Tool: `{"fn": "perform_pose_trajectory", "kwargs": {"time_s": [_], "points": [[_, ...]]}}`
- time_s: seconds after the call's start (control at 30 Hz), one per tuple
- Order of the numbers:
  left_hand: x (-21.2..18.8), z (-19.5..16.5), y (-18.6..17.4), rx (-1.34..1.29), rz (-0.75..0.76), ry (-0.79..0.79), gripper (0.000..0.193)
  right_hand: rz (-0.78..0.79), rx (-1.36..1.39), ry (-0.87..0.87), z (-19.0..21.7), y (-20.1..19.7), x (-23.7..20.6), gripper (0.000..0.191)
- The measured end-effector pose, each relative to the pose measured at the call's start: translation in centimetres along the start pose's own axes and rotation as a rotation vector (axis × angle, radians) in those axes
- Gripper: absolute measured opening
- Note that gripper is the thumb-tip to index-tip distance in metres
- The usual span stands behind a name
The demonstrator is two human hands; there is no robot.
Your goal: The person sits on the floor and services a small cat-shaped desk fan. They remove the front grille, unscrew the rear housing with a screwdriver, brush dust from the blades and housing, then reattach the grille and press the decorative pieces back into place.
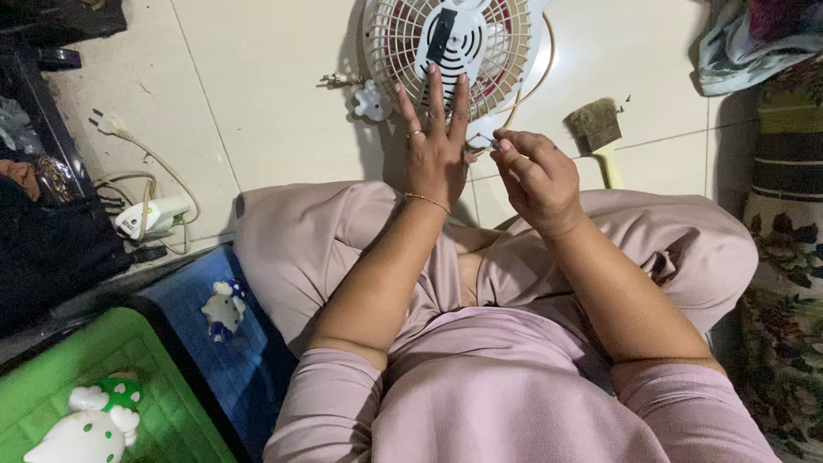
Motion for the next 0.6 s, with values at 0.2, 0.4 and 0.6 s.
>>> {"fn": "perform_pose_trajectory", "kwargs": {"time_s": [0.2,0.4,0.6], "points": [[-0.1,0.2,0.6,0.049,-0.042,0.030,0.133,-0.037,-0.070,-0.012,-0.7,0.1,-0.7,0.039],[-0.4,0.6,1.8,0.261,-0.067,0.024,0.097,-0.037,-0.024,-0.030,-0.7,-0.8,-1.5,0.043],[-0.8,0.5,1.7,0.189,-0.137,0.052,0.093,-0.046,-0.055,-0.020,-0.9,-1.2,-1.4,0.044]]}}
Point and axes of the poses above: each hand's wrist, its own x-axis towards the middle knuckle, its own y-axis out of the palm, z = x × y, the point moved 7 cm from there along x, towards the middle knuckle, and after that the axes turned 9 degrees about y, right-handed, at the moved point
